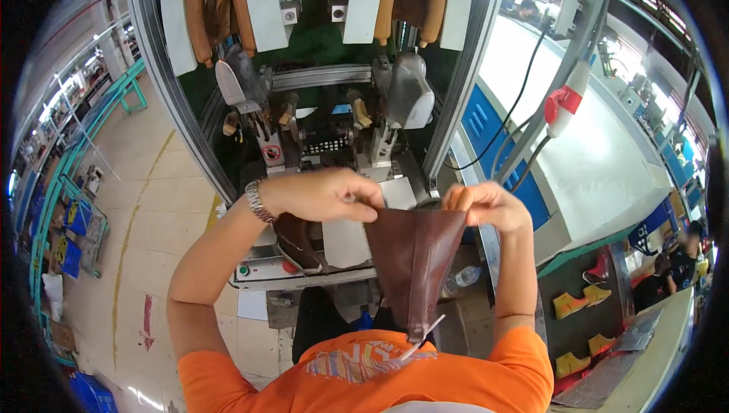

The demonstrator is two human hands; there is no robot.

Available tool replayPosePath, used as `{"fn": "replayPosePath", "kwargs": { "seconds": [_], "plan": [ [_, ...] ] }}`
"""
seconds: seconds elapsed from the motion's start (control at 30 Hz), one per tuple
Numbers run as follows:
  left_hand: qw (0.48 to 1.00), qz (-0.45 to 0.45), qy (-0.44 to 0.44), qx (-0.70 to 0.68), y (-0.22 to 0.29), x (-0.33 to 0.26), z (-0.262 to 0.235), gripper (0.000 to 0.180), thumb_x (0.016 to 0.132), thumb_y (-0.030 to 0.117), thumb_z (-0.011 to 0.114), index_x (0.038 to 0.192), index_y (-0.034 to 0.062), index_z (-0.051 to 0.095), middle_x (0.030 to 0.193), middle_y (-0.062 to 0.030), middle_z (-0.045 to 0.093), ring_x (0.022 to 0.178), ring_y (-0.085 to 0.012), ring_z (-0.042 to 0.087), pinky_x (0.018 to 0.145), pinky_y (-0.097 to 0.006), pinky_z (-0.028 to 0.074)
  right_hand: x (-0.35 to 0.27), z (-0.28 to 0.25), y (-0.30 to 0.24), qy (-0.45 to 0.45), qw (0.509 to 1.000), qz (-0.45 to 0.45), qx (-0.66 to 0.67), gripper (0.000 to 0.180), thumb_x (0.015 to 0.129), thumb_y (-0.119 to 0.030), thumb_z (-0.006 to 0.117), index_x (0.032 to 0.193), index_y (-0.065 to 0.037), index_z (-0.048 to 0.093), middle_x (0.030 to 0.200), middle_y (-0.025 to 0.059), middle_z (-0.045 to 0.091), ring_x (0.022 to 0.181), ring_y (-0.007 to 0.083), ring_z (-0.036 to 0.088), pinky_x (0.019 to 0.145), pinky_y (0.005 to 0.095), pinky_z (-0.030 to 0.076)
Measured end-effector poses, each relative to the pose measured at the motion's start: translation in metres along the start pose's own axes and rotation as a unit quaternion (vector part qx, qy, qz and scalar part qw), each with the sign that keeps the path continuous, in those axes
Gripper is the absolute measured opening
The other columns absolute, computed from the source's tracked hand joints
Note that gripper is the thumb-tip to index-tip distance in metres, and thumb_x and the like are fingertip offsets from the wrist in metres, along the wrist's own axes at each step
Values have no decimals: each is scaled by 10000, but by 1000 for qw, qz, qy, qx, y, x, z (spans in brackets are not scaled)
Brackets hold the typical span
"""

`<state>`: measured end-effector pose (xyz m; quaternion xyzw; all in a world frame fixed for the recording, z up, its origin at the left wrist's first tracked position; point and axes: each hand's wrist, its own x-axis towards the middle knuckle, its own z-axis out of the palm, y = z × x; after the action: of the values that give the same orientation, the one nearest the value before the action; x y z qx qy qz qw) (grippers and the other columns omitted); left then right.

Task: The person repeatedly places brown shoe uppers onto a machine jig, presses a button to activate the machine, and then removes the processed shoes. The person handles the shoes one at a time, placing them on a nearby table after processing.

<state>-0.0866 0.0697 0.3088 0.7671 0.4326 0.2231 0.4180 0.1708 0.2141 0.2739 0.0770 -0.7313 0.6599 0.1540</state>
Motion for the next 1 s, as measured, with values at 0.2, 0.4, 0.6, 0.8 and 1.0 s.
{"fn": "replayPosePath", "kwargs": {
  "seconds": [0.2,0.4,0.6,0.8,1.0],
  "plan": [
    [916,52,379,-124,-19,42,-46,233,870,207,543,1041,50,565,926,28,563,849,-42,489,767,-210,399,74,-52,-26,308,951,-7,18,200,837,-108,548,1015,-23,583,883,21,594,741,80,545,684,199,444],
    [808,62,516,-280,-56,101,-74,206,858,213,564,1009,83,618,805,86,565,580,1,372,480,-172,270,132,-125,25,337,917,-78,198,109,815,-16,552,907,16,600,833,82,630,727,145,605,667,258,507],
    [816,52,497,-290,-71,114,-75,160,894,238,511,1002,144,583,776,93,533,661,-19,431,583,-194,339,142,-123,37,362,908,-65,203,97,818,-17,546,896,8,598,842,78,628,716,154,602,649,259,502],
    [840,-28,510,-183,-86,108,-61,240,882,301,523,990,91,563,820,51,557,723,-34,467,650,-202,375,115,-116,75,382,911,-37,149,200,849,-154,544,1009,-36,565,904,56,626,791,146,596,722,263,478],
    [845,-51,477,-237,-94,89,-6,400,823,346,602,1004,-4,531,889,-29,583,829,-94,520,765,-232,405,55,-45,135,114,903,-15,413,479,818,-348,579,1213,-108,455,1190,57,529,1105,204,494,947,392,378]
  ]
}}
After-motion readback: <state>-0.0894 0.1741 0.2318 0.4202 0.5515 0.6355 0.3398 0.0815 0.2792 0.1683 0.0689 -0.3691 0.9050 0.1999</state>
